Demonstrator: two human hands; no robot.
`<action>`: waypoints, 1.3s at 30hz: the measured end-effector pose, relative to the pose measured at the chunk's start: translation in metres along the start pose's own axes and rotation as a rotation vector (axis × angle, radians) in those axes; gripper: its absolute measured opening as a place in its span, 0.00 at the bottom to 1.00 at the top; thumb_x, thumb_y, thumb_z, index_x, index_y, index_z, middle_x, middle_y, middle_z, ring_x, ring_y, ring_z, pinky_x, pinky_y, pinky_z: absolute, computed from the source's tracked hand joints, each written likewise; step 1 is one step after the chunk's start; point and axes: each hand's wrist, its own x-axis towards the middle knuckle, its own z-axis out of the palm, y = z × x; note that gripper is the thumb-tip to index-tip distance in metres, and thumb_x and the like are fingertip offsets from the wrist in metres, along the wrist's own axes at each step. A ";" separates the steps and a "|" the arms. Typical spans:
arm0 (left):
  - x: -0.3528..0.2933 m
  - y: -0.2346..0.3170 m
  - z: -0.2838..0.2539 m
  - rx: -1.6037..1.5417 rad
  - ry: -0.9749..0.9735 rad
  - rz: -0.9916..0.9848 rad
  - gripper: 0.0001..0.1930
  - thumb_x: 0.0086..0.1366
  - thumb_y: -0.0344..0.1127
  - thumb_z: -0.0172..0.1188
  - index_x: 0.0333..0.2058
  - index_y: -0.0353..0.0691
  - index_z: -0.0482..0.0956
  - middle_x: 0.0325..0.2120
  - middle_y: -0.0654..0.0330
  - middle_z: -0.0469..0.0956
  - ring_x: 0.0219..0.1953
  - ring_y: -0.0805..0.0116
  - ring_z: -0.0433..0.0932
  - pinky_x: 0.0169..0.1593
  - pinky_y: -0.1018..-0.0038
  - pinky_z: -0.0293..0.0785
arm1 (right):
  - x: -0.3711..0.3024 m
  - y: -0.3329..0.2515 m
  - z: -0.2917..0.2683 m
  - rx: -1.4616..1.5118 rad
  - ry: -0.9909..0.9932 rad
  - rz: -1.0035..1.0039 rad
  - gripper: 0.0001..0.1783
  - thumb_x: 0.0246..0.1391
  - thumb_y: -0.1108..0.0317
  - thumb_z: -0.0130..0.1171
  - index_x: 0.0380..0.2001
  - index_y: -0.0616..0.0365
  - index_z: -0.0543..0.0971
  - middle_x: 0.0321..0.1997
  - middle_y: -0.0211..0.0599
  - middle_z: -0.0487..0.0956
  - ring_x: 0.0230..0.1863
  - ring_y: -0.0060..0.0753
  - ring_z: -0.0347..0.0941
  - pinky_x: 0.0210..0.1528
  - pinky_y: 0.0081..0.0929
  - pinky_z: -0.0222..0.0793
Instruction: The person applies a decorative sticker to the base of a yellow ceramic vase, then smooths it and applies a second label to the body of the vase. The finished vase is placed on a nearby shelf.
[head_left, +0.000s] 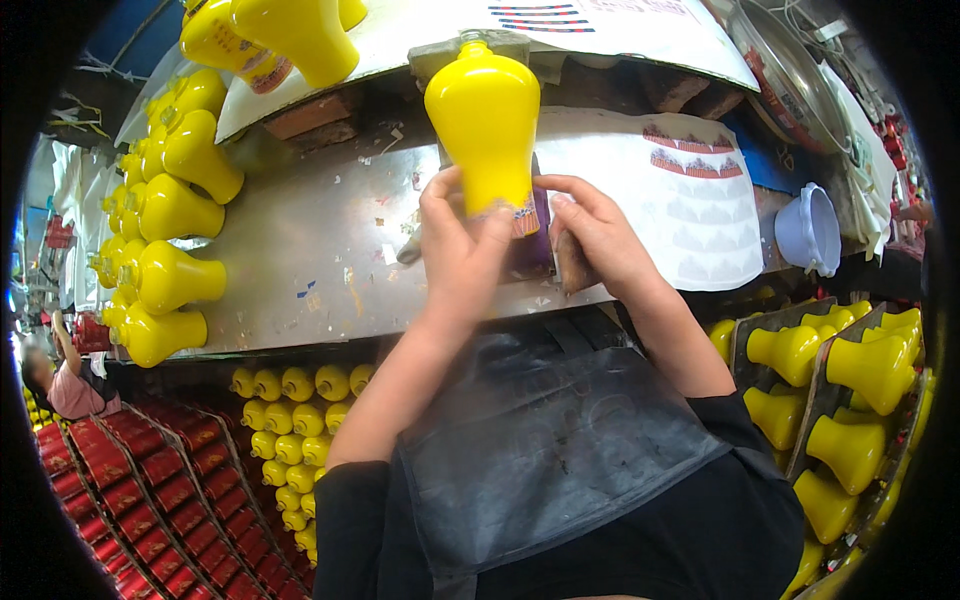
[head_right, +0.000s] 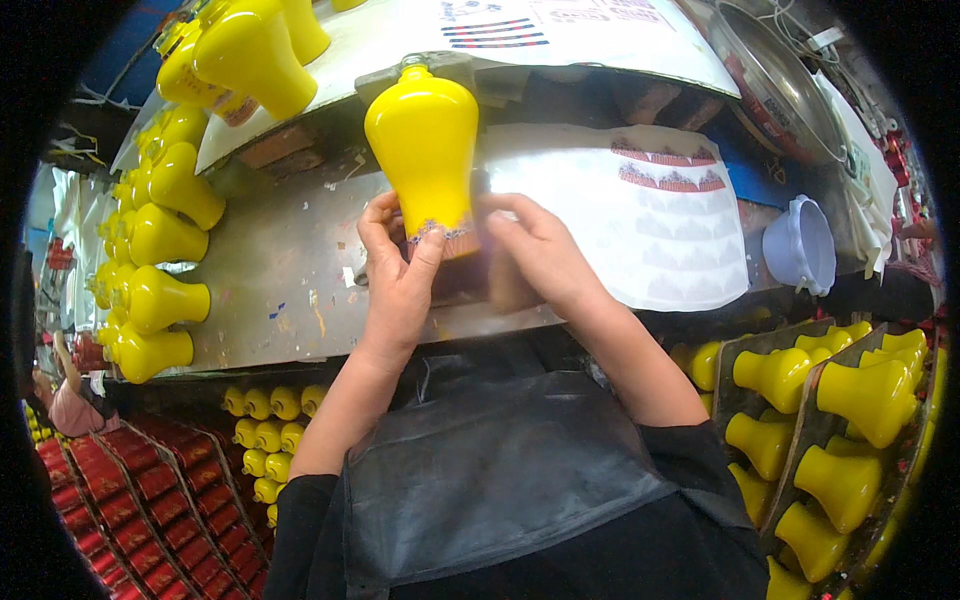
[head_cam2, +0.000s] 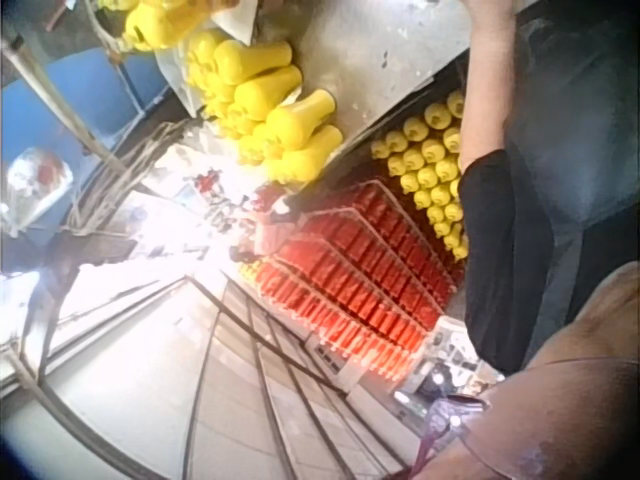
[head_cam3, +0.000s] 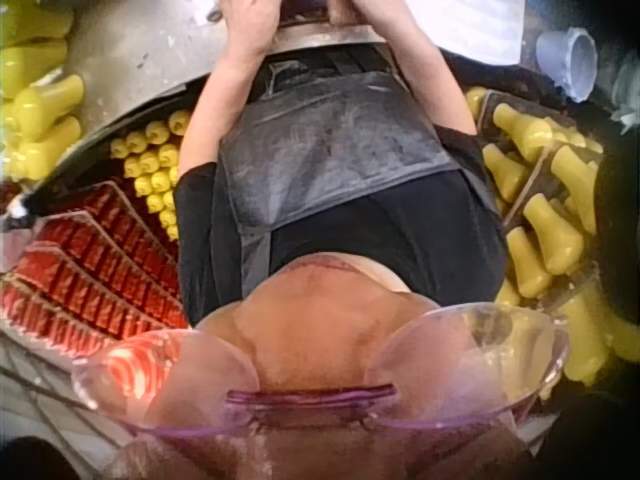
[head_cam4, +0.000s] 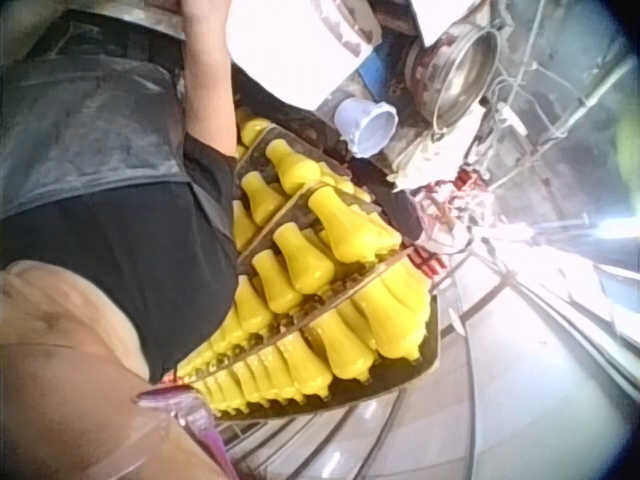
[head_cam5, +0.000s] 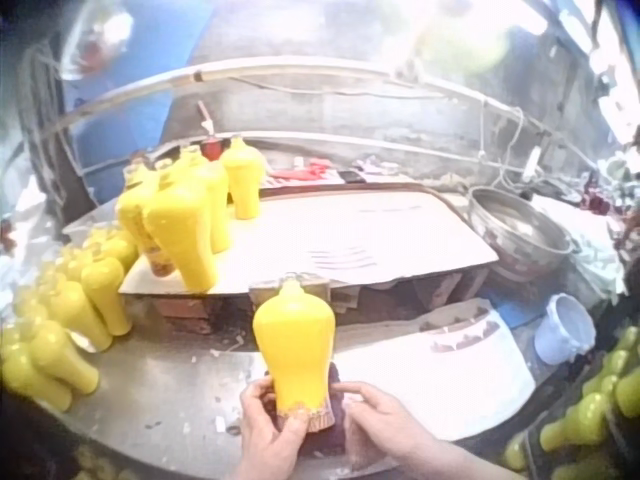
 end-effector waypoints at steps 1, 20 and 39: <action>0.000 0.002 0.001 0.019 0.006 0.001 0.36 0.65 0.39 0.69 0.64 0.28 0.61 0.58 0.43 0.68 0.61 0.52 0.70 0.67 0.59 0.65 | 0.002 0.002 0.003 -0.056 -0.033 -0.052 0.21 0.74 0.66 0.48 0.63 0.62 0.76 0.38 0.26 0.78 0.38 0.16 0.72 0.43 0.17 0.72; 0.003 -0.011 -0.023 -0.060 -0.136 0.082 0.29 0.76 0.39 0.57 0.68 0.29 0.61 0.65 0.43 0.69 0.68 0.52 0.70 0.72 0.60 0.61 | -0.001 -0.004 0.011 -0.295 -0.008 -0.127 0.29 0.67 0.63 0.53 0.68 0.62 0.72 0.41 0.46 0.84 0.41 0.31 0.80 0.50 0.30 0.76; -0.001 -0.012 -0.007 0.080 -0.025 0.105 0.33 0.71 0.40 0.60 0.67 0.28 0.60 0.63 0.41 0.69 0.65 0.48 0.71 0.70 0.57 0.64 | 0.011 0.011 0.019 -0.223 0.030 -0.180 0.36 0.67 0.57 0.59 0.73 0.61 0.67 0.37 0.41 0.82 0.38 0.26 0.77 0.48 0.27 0.74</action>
